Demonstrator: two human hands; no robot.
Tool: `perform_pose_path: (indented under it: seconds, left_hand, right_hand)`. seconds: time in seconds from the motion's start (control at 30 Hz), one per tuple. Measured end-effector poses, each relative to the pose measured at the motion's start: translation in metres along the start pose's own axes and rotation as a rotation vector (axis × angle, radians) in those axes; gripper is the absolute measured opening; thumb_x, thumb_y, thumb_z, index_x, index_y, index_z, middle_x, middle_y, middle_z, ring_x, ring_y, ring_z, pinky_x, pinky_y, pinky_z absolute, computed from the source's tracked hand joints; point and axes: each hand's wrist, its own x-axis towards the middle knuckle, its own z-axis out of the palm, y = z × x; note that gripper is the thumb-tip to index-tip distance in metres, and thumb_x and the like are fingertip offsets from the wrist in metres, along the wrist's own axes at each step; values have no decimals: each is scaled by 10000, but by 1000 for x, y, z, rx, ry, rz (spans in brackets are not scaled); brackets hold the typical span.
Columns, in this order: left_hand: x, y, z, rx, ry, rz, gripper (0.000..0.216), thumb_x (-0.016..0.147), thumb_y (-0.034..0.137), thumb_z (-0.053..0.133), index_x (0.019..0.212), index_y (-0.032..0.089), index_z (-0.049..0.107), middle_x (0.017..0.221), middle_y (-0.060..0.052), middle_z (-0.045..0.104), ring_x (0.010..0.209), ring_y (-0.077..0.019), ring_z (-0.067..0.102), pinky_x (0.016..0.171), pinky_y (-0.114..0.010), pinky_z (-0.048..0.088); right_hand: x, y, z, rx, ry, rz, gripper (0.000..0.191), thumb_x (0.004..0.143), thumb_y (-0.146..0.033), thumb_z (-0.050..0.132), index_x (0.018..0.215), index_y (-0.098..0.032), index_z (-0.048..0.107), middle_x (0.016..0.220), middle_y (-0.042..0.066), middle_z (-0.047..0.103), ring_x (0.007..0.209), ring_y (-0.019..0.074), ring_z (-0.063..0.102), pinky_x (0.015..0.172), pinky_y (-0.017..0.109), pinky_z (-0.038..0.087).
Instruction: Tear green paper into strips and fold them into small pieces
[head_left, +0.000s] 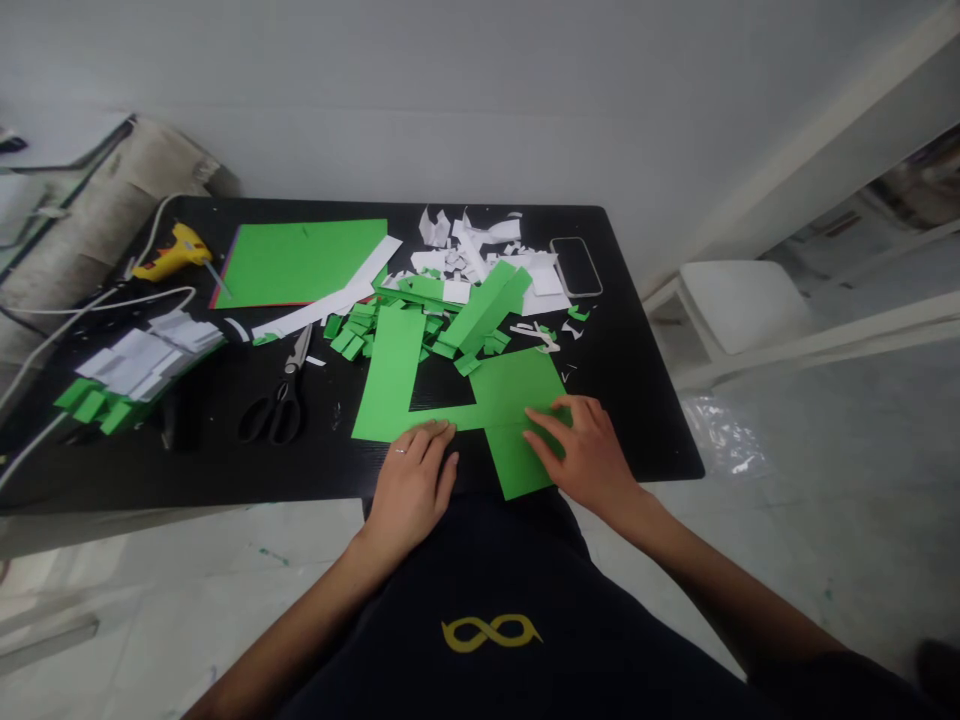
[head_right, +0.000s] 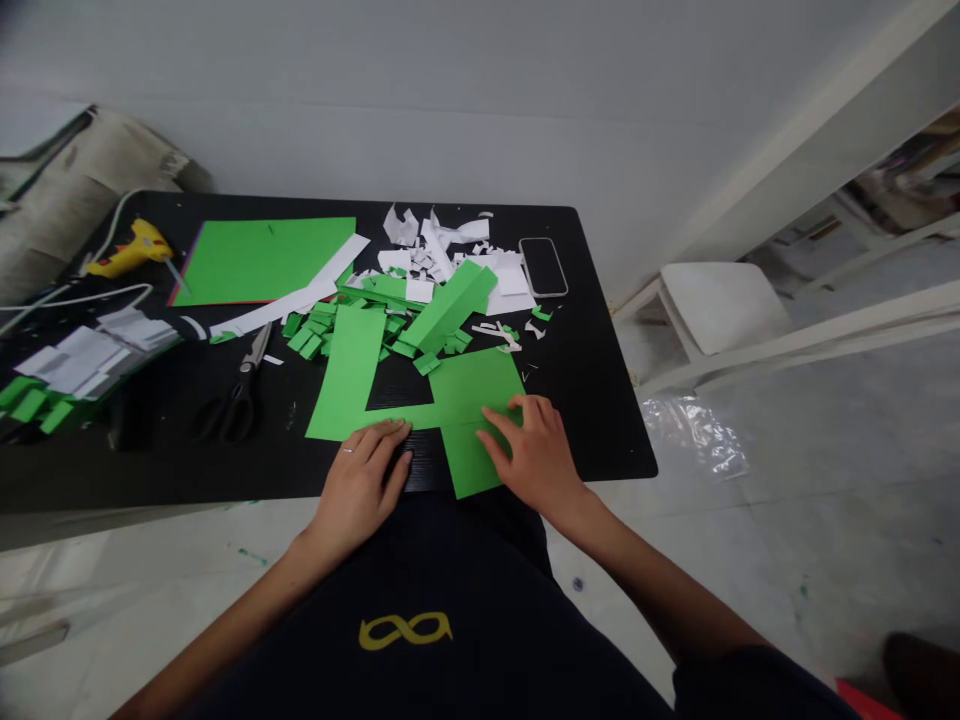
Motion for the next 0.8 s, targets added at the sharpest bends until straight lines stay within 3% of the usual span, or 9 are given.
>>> perform_pose_path:
  seconds: [0.2,0.37,0.5,0.8]
  left_hand:
    - [0,-1,0,-18,3,-8,324,1072,209,564,1367,134,673,1298,-163,740,1214,-326,683,1053,-520,576]
    - [0,-2,-1,-26,-14,-4,330,1072,210,567,1370,113,670,1302,-169,733,1214,-322,669,1050,-505,575]
    - [1,-1,-2,-8,-46,-21,377,1080,228,554,1433,142,657,1293,-167,723,1200,-328,667,1040,-518,572]
    - [2,-2,-4,102,-59,9,437,1085,315,576,1482,141,637,1240,-175,718,1129,-339,675,963,-487,578]
  right_hand:
    - [3,5,2,53,30,-2,339,1082,-386,593,1257,-188,804,1141,178,659,1111,365,613,916,571,581]
    - [17,-16,9,230,96,-122,312,1097,-230,551,1327,-179,756,1189,149,728,1124,307,676,1012,526,596]
    - [24,-38,18,320,-22,-227,343,1090,-188,533,1365,-198,739,1272,152,730,1181,302,689,1039,514,611]
    - [24,-47,21,255,-104,-195,346,1076,-147,528,1347,-163,742,1263,159,749,1161,320,704,1019,530,633]
